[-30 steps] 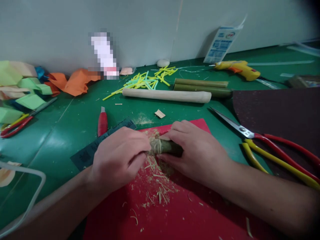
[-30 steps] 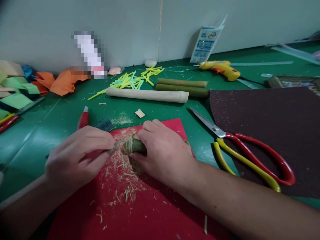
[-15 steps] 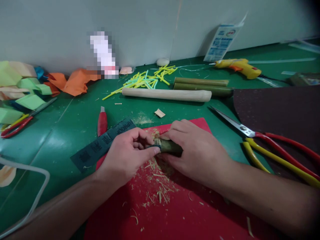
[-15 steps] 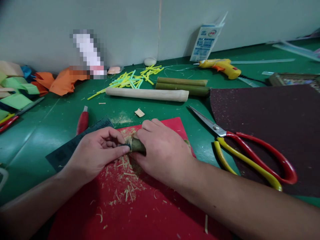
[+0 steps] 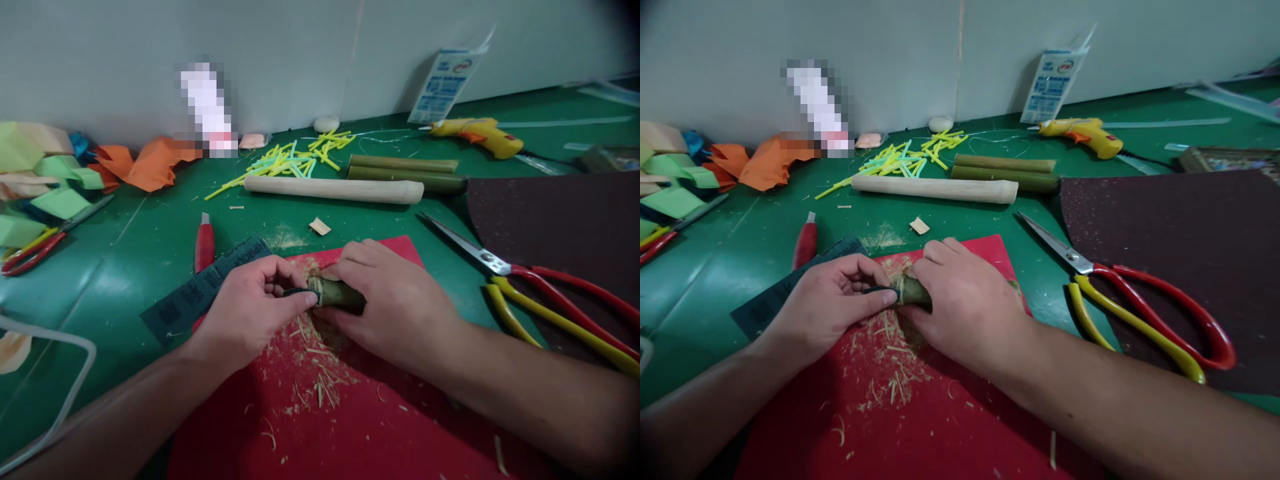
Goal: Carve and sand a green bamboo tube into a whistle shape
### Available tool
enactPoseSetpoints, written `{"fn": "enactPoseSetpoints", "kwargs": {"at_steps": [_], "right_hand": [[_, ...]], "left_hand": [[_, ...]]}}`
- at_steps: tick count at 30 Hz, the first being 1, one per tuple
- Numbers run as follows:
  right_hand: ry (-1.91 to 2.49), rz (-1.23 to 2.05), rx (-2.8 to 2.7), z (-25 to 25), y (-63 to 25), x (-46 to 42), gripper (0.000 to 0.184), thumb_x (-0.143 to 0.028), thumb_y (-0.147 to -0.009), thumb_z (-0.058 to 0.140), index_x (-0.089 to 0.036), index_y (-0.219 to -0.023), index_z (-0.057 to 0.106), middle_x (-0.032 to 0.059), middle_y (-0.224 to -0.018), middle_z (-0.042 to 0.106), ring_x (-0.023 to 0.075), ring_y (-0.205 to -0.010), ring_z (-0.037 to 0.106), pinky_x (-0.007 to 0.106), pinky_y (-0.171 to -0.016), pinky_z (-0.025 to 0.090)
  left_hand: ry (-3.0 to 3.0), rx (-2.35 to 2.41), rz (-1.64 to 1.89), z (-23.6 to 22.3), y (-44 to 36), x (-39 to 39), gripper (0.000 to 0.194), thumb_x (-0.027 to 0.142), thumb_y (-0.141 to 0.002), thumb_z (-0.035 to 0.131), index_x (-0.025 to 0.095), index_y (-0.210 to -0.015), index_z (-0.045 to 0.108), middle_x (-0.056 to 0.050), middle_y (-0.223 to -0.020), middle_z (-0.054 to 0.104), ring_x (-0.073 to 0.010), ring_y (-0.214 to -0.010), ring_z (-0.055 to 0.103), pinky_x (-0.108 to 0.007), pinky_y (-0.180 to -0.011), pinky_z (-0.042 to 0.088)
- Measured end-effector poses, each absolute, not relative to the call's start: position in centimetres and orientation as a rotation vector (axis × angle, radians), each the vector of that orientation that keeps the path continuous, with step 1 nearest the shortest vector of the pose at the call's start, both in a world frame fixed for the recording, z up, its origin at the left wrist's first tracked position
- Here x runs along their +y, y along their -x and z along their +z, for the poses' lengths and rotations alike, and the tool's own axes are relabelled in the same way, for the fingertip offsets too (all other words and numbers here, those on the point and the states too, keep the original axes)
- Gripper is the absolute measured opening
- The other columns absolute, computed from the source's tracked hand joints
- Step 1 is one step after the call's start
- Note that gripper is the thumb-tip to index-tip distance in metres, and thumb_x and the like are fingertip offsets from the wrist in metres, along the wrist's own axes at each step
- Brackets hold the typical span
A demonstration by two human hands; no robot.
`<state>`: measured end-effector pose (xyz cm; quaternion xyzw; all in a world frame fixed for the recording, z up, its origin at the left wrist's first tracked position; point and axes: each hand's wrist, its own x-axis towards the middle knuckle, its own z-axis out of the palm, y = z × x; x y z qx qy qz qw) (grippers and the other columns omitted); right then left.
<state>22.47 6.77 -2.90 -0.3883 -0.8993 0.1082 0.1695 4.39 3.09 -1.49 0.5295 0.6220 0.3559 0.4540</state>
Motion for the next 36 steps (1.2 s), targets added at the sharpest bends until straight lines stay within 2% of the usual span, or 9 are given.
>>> {"fn": "enactPoseSetpoints", "kwargs": {"at_steps": [6,8,11,15,19,25,29,36], "right_hand": [[1.129,0.327,-2.552,-2.9,-22.5,6.7,0.018,-0.037,-0.082,0.062,-0.02,-0.083,0.066,0.005,-0.085,0.061,0.0215,-0.081,0.05,0.034,-0.067,0.04],[1.135,0.332,-2.561,-2.8,-22.5,6.6,0.018,-0.036,-0.082,0.061,-0.019,-0.084,0.066,0.0051,-0.085,0.061,0.0222,-0.082,0.051,0.035,-0.068,0.04],[1.151,0.348,-2.553,-2.6,-22.5,6.5,0.022,-0.039,-0.081,0.061,-0.018,-0.084,0.066,0.0062,-0.087,0.061,0.0236,-0.084,0.052,0.036,-0.069,0.041],[1.068,0.424,-2.481,-2.1,-22.5,6.3,0.031,-0.046,-0.084,0.057,-0.017,-0.087,0.067,0.0079,-0.089,0.063,0.024,-0.085,0.053,0.039,-0.074,0.042],[0.897,0.463,-2.398,-2.0,-22.7,6.2,0.028,-0.039,-0.088,0.054,-0.016,-0.092,0.068,0.0088,-0.091,0.065,0.0227,-0.086,0.055,0.039,-0.076,0.042],[0.705,0.513,-2.31,-2.0,-23.0,6.2,0.018,-0.027,-0.087,0.056,-0.016,-0.095,0.067,0.0067,-0.091,0.067,0.0201,-0.086,0.057,0.037,-0.076,0.043],[0.602,0.519,-2.245,-2.0,-23.2,6.1,0.016,-0.025,-0.085,0.054,-0.015,-0.092,0.066,0.0084,-0.09,0.068,0.0209,-0.084,0.058,0.038,-0.073,0.044],[0.623,0.446,-2.247,-2.1,-22.9,5.9,0.02,-0.028,-0.08,0.066,-0.015,-0.096,0.066,0.0069,-0.092,0.07,0.0216,-0.086,0.061,0.039,-0.075,0.045]], "left_hand": [[-1.338,1.541,0.847,-1.6,-4.2,2.8,0.009,0.021,-0.069,0.073,0.017,-0.072,0.065,0.005,-0.058,0.059,-0.0056,-0.047,0.045,-0.018,-0.047,0.038],[-1.345,1.533,0.88,-1.6,-4.0,2.7,0.006,0.019,-0.071,0.071,0.018,-0.076,0.068,0.003,-0.064,0.064,-0.0066,-0.051,0.051,-0.018,-0.051,0.043],[-1.326,1.509,0.933,-1.6,-3.6,2.4,0.012,0.015,-0.074,0.067,0.019,-0.085,0.071,0.001,-0.077,0.071,-0.0085,-0.062,0.062,-0.019,-0.061,0.05],[-1.402,1.502,0.98,-1.6,-3.2,2.1,0.013,0.013,-0.078,0.064,0.022,-0.085,0.071,0.002,-0.081,0.072,-0.0091,-0.071,0.065,-0.018,-0.068,0.052],[-1.622,1.468,1.037,-1.5,-3.2,1.8,0.014,0.011,-0.081,0.063,0.022,-0.083,0.07,0.002,-0.09,0.069,-0.0105,-0.088,0.065,-0.018,-0.079,0.051],[-1.678,1.554,1.107,-1.6,-3.4,1.3,0.03,0.009,-0.081,0.064,0.031,-0.101,0.066,0.01,-0.088,0.072,-0.0038,-0.075,0.067,-0.009,-0.072,0.052],[-1.896,1.591,1.182,-1.9,-3.3,1.1,0.033,0.005,-0.08,0.064,0.032,-0.098,0.067,0.012,-0.094,0.072,-0.0038,-0.085,0.067,-0.01,-0.082,0.051],[-2.044,1.452,1.305,-1.8,-3.6,1.2,0.026,-0.002,-0.076,0.062,0.023,-0.083,0.065,0.005,-0.089,0.069,-0.0076,-0.085,0.066,-0.018,-0.08,0.052]]}}
